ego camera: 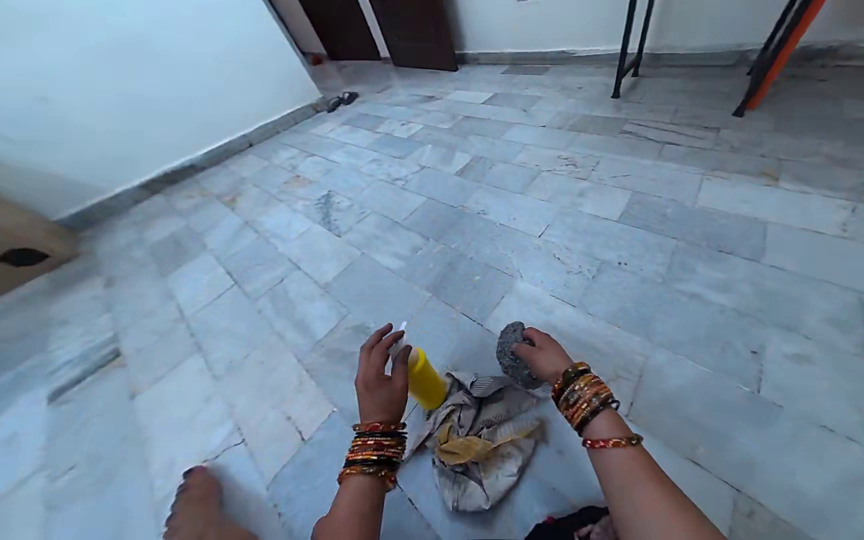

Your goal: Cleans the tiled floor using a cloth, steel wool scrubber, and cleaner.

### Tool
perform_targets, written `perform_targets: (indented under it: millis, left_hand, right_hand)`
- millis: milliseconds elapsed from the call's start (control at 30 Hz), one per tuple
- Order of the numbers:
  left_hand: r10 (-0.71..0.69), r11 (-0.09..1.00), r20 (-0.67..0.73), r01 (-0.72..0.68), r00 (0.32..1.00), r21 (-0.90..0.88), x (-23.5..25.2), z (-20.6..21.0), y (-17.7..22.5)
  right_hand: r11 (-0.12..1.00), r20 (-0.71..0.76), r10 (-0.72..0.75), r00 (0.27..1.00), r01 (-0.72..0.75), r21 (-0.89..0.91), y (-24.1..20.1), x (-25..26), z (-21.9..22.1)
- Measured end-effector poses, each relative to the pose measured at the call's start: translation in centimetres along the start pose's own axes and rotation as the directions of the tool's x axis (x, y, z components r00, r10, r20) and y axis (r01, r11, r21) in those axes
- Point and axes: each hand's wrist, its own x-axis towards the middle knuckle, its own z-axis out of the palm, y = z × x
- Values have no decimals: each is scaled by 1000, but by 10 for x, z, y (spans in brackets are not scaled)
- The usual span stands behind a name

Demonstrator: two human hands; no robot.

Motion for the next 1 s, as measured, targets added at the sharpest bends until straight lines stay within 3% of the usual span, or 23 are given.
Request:
perform_targets:
  millis: [100,233,400,600,833,1000]
  left_hand:
    - [-70,997,-65,67,995,-44,-26,9,-14]
    - [-146,987,-63,141,987,-73,-42,27,-4]
    - [-156,988,-151,153,976,-33,-35,46,-13]
    - [-281,959,-162,285,946,-1,-21,57,-21]
    - [-407,911,-29,408,913,52,10,68,-22]
    - [-565,825,201,541,800,165,42,70,-17]
  right_hand:
    - [1000,-40,-7,999,6,-8,3,3,2]
    - [1000,-61,-2,998,2,-11,-11,-11,6]
    - [997,-77,-75,994,72,-35,33,25,7]
    - [997,-73,-70,995,69,-22,29,24,8]
    - [999,-51,-39,998,39,-9,5,5,8]
    - [998,-74,-56,996,58,24,4,3,9]
